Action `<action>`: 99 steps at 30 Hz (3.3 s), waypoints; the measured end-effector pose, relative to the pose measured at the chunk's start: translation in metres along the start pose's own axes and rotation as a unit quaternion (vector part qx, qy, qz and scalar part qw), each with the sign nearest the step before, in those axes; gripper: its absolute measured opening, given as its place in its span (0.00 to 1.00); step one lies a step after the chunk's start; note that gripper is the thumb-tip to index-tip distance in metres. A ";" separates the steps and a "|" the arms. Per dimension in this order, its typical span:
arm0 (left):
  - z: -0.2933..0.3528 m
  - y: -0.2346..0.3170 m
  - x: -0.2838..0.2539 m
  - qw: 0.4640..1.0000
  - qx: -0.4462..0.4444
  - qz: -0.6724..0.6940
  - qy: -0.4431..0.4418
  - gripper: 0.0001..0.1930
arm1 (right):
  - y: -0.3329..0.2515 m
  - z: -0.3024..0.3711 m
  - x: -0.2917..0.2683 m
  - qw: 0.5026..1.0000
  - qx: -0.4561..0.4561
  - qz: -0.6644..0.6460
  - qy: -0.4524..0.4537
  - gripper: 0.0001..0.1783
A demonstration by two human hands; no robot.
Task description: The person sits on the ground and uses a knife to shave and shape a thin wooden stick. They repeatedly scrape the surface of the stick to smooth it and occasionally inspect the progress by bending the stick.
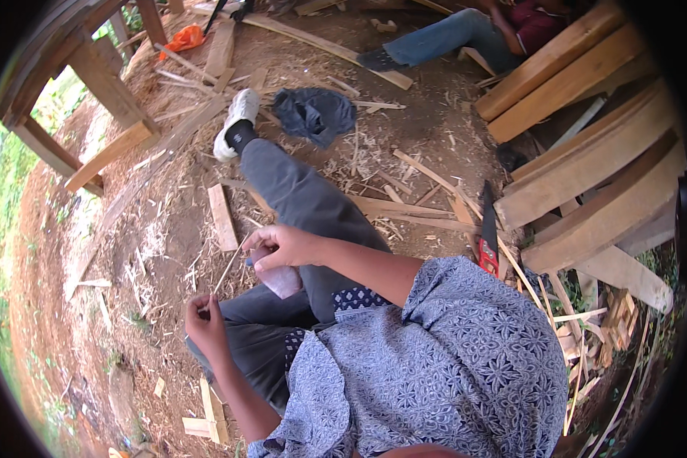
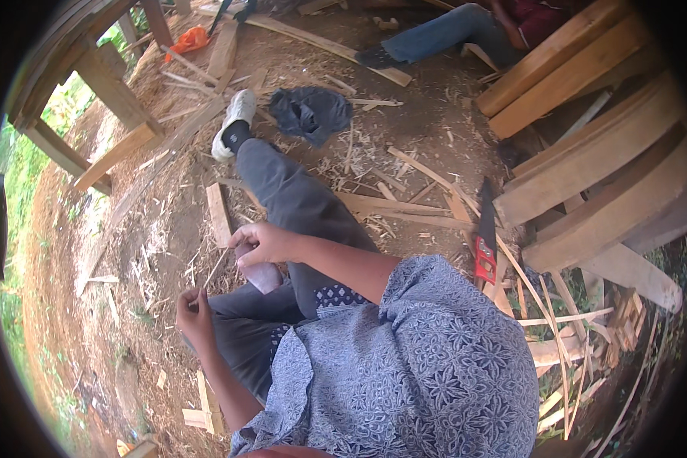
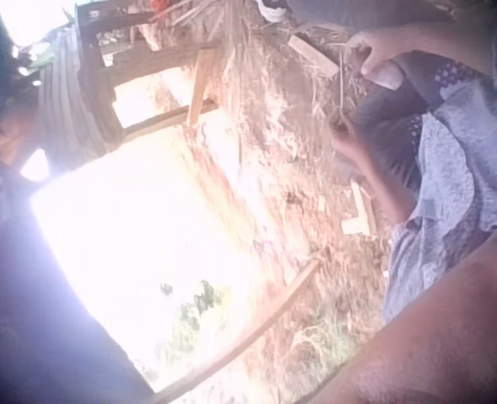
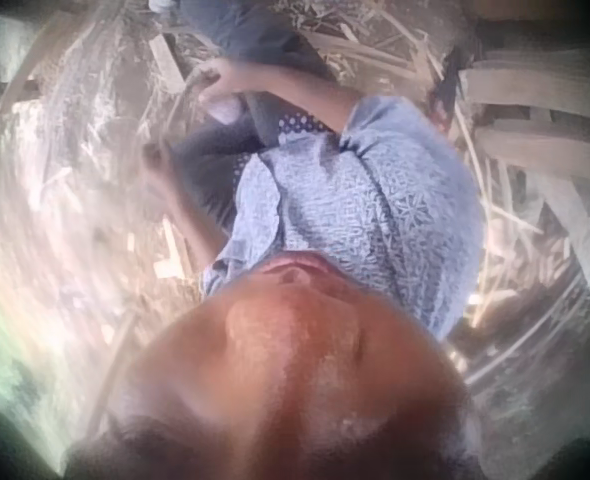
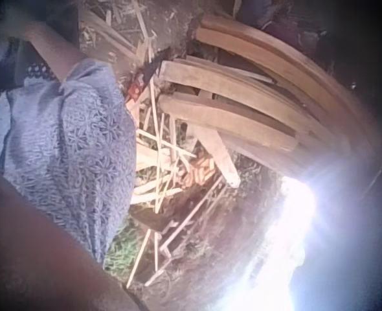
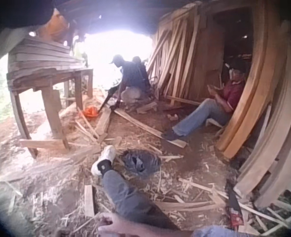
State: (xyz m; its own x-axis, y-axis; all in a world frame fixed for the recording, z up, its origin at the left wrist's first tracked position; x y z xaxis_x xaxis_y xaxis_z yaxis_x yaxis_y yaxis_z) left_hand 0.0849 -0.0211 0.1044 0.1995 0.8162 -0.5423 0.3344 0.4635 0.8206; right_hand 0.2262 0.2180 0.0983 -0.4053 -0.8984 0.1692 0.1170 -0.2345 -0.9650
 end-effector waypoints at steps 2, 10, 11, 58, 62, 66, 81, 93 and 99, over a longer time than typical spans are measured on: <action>-0.016 -0.003 0.010 0.999 0.009 0.018 0.044 0.07 | 0.008 -0.019 -0.001 1.000 0.012 0.011 0.019 0.29; -0.075 -0.025 0.041 0.991 0.070 -0.003 0.111 0.08 | 0.022 -0.124 0.009 0.991 -0.043 0.039 0.121 0.28; -0.078 -0.029 0.047 0.992 0.065 -0.003 0.104 0.08 | 0.028 -0.143 0.002 0.988 -0.037 0.007 0.153 0.26; -0.082 -0.063 0.047 0.942 0.021 0.301 0.149 0.05 | 0.134 -0.177 0.057 0.967 0.008 0.219 0.127 0.36; -0.082 -0.068 0.045 0.950 0.044 0.273 0.143 0.05 | 0.126 -0.175 0.062 0.972 0.011 0.225 0.071 0.34; -0.082 -0.068 0.045 0.957 0.046 0.248 0.141 0.05 | 0.130 -0.175 0.069 0.991 -0.001 0.136 0.000 0.35; -0.082 -0.061 0.043 0.959 0.056 0.242 0.135 0.06 | 0.076 -0.140 0.124 0.984 -0.139 0.109 0.012 0.38; -0.082 -0.064 0.046 0.956 0.056 0.256 0.128 0.08 | 0.073 -0.144 0.134 0.986 -0.134 0.087 0.043 0.34; -0.082 -0.065 0.049 0.959 0.055 0.248 0.126 0.08 | 0.095 -0.150 0.121 0.976 -0.082 0.179 0.091 0.35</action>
State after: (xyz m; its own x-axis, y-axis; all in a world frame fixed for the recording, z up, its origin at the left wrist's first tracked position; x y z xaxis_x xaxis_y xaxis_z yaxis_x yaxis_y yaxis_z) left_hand -0.0023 0.0170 0.0396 0.1346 0.9907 -0.0181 0.3535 -0.0310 0.9349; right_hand 0.0517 0.1428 -0.0027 -0.5211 -0.8276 -0.2086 0.1393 0.1587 -0.9775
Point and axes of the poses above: each hand's wrist, its own z-axis away from the middle knuckle, its own x-axis out of the palm, y = z × x, the point moved 3 cm from there along -z, towards the middle knuckle, and after that the axes turned 10 degrees about y, right-handed, at the moved point
